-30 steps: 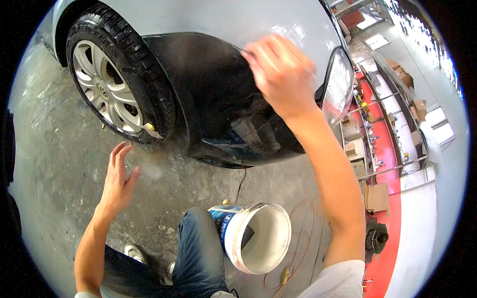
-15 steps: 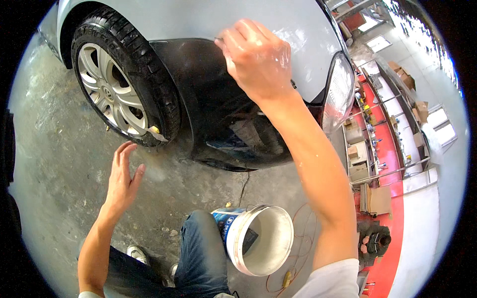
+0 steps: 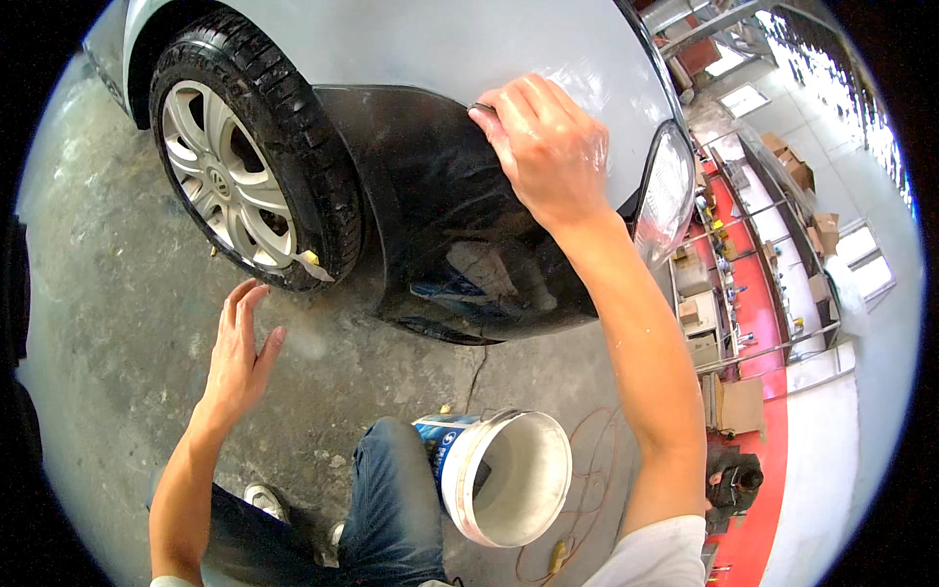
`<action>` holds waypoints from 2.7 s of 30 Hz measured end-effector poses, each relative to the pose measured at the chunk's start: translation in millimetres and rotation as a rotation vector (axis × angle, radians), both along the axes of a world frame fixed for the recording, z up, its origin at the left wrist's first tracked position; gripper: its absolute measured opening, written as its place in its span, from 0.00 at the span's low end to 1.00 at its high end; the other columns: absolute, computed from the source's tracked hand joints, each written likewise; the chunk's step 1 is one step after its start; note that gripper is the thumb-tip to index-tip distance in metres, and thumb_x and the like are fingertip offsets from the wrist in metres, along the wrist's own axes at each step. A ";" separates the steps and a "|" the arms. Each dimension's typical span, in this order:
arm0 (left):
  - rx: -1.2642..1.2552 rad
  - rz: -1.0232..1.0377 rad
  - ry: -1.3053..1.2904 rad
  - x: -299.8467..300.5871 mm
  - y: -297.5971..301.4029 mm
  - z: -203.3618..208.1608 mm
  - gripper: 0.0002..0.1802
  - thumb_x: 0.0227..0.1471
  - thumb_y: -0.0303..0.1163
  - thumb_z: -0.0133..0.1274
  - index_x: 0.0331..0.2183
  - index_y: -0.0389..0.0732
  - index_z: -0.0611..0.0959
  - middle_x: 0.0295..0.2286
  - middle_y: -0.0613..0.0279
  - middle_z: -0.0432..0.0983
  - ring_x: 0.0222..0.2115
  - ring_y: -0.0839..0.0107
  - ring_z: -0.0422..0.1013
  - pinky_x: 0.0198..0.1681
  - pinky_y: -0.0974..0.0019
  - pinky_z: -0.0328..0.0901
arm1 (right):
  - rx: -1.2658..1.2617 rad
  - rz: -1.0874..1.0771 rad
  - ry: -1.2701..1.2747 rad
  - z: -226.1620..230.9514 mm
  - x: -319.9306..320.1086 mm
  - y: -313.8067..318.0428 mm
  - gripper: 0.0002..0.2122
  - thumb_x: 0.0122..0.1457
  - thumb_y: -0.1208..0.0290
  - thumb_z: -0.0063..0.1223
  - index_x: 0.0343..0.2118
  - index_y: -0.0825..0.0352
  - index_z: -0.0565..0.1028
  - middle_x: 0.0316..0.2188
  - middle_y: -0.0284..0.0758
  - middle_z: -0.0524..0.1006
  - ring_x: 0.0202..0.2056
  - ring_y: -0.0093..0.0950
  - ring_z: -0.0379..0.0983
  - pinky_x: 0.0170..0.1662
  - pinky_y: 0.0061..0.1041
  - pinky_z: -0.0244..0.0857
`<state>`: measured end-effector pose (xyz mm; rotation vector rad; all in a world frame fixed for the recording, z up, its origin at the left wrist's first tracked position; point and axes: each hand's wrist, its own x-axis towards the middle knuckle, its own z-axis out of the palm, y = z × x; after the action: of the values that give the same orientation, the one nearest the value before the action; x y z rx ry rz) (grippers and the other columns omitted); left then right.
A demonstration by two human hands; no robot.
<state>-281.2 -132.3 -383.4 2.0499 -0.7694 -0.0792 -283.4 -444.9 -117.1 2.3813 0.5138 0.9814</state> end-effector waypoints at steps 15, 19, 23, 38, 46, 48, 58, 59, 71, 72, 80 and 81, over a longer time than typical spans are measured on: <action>-0.030 -0.070 0.049 -2.7 0.5 4.5 0.32 0.60 0.30 0.55 0.62 0.38 0.64 0.62 0.42 0.58 0.63 0.43 0.59 0.64 0.47 0.59 | -0.130 0.092 -0.009 -3.1 35.4 16.3 0.07 0.55 0.68 0.66 0.30 0.61 0.77 0.29 0.30 0.74 0.32 0.28 0.77 0.32 0.27 0.72; 0.007 -0.019 0.055 -1.0 16.0 -0.9 0.31 0.60 0.30 0.55 0.62 0.38 0.64 0.62 0.43 0.59 0.63 0.43 0.59 0.64 0.47 0.59 | -0.146 0.069 0.015 4.7 16.7 15.1 0.07 0.55 0.69 0.66 0.28 0.61 0.76 0.28 0.30 0.74 0.32 0.28 0.77 0.31 0.27 0.72; -0.050 -0.028 0.051 5.1 7.7 9.6 0.30 0.61 0.29 0.54 0.62 0.38 0.65 0.62 0.43 0.60 0.63 0.44 0.60 0.65 0.48 0.58 | -0.157 0.087 0.002 -2.7 43.5 26.0 0.07 0.53 0.69 0.66 0.28 0.61 0.76 0.27 0.30 0.74 0.32 0.28 0.77 0.31 0.28 0.72; 0.021 -0.003 0.072 8.3 11.8 -2.2 0.31 0.61 0.31 0.55 0.62 0.37 0.64 0.61 0.41 0.60 0.62 0.42 0.60 0.64 0.47 0.59 | -0.169 0.039 0.070 3.9 23.1 12.0 0.09 0.54 0.68 0.67 0.27 0.62 0.75 0.28 0.32 0.74 0.32 0.31 0.77 0.32 0.29 0.73; 0.019 -0.027 0.056 11.5 4.9 -6.6 0.30 0.63 0.31 0.53 0.63 0.37 0.64 0.61 0.42 0.60 0.63 0.45 0.59 0.65 0.48 0.58 | -0.156 0.049 0.117 9.0 28.2 12.8 0.08 0.54 0.68 0.67 0.29 0.62 0.76 0.29 0.31 0.75 0.34 0.30 0.78 0.34 0.30 0.73; -0.009 -0.003 0.074 9.2 9.4 4.0 0.31 0.62 0.30 0.54 0.62 0.36 0.64 0.61 0.42 0.60 0.63 0.45 0.60 0.65 0.48 0.58 | -0.153 0.082 0.143 10.3 32.1 15.8 0.08 0.53 0.69 0.67 0.30 0.62 0.76 0.29 0.31 0.75 0.33 0.30 0.77 0.34 0.30 0.73; 0.009 0.013 0.053 14.7 15.0 -9.2 0.30 0.64 0.33 0.52 0.63 0.36 0.63 0.62 0.41 0.59 0.63 0.42 0.59 0.65 0.46 0.58 | -0.262 0.216 0.182 2.6 80.3 63.1 0.06 0.50 0.74 0.59 0.23 0.62 0.71 0.25 0.32 0.74 0.32 0.31 0.79 0.27 0.31 0.74; 0.007 0.034 0.067 15.5 19.1 -7.8 0.30 0.64 0.33 0.52 0.63 0.36 0.63 0.62 0.41 0.59 0.63 0.42 0.59 0.65 0.46 0.58 | -0.252 0.208 0.199 3.0 77.9 64.9 0.06 0.49 0.74 0.59 0.23 0.62 0.72 0.25 0.32 0.74 0.31 0.31 0.79 0.27 0.31 0.74; -0.036 0.030 0.066 12.3 13.5 10.7 0.31 0.63 0.33 0.54 0.63 0.38 0.64 0.63 0.41 0.57 0.63 0.42 0.58 0.65 0.46 0.59 | -0.355 0.148 0.209 -9.6 95.8 92.7 0.09 0.54 0.70 0.65 0.26 0.63 0.73 0.27 0.32 0.74 0.33 0.33 0.78 0.31 0.33 0.73; -0.048 0.036 0.067 15.4 15.9 14.2 0.31 0.63 0.33 0.54 0.63 0.38 0.64 0.63 0.41 0.57 0.64 0.42 0.58 0.65 0.46 0.59 | -0.369 0.147 0.200 -10.9 102.1 96.1 0.09 0.54 0.70 0.65 0.26 0.63 0.73 0.27 0.32 0.74 0.33 0.34 0.79 0.31 0.33 0.73; 0.003 0.085 0.027 20.9 25.7 5.6 0.30 0.63 0.33 0.53 0.63 0.38 0.64 0.63 0.42 0.58 0.63 0.43 0.59 0.64 0.47 0.60 | -0.377 0.144 0.223 -9.8 101.8 98.0 0.07 0.54 0.71 0.64 0.28 0.63 0.74 0.28 0.32 0.74 0.34 0.33 0.78 0.33 0.33 0.73; -0.007 0.080 0.023 21.8 23.9 1.8 0.30 0.63 0.33 0.53 0.63 0.38 0.64 0.63 0.42 0.57 0.63 0.44 0.59 0.64 0.47 0.60 | -0.407 0.196 0.183 -15.6 110.5 104.1 0.08 0.54 0.71 0.65 0.28 0.63 0.74 0.28 0.32 0.75 0.35 0.33 0.78 0.33 0.33 0.73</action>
<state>-259.4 -108.4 -381.6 2.0674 -0.6715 -0.0543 -173.0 -340.8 -132.7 2.0867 0.9342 0.6614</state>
